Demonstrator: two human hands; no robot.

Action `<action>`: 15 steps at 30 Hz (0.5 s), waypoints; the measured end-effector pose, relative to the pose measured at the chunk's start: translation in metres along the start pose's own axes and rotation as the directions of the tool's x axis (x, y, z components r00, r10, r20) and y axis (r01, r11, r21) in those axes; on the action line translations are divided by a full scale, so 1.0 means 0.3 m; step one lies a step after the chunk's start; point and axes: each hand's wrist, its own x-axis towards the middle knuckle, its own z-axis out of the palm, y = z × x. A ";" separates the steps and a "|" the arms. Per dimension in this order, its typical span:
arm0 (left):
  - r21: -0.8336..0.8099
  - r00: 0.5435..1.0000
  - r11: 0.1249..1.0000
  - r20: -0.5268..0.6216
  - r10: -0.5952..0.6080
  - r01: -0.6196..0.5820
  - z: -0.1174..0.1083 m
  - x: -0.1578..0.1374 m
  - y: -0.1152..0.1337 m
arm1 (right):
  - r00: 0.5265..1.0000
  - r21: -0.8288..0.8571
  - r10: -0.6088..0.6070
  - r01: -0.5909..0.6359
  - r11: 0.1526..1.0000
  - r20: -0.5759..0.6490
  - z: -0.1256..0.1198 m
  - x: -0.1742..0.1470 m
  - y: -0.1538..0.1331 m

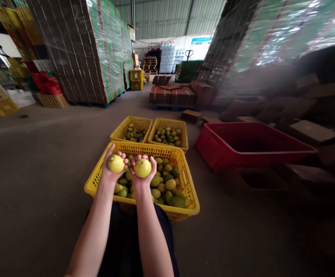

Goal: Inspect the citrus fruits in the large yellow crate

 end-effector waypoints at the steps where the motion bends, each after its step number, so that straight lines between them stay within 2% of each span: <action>1: 0.023 1.000 1.000 0.013 0.001 -0.001 0.001 -0.004 0.000 | 1.000 0.008 0.001 -0.001 1.000 -0.004 -0.004 0.002 0.001; 6: 0.190 0.998 0.982 0.058 -0.022 0.011 -0.004 -0.009 -0.004 | 1.000 -0.015 0.016 -0.016 1.000 0.017 -0.020 0.002 -0.004; 9: 0.227 0.997 0.973 0.053 -0.054 0.040 -0.006 -0.005 -0.002 | 0.998 -0.062 0.035 -0.032 0.998 0.048 -0.025 -0.002 -0.010; 12: 0.183 0.997 0.980 -0.013 -0.079 0.080 -0.005 -0.003 0.007 | 0.998 -0.071 0.055 -0.053 0.996 0.027 -0.018 -0.002 -0.011; 15: 0.032 0.990 0.995 -0.110 -0.088 0.092 -0.012 0.003 0.018 | 0.989 -0.062 0.097 -0.104 0.993 -0.108 0.002 0.008 -0.005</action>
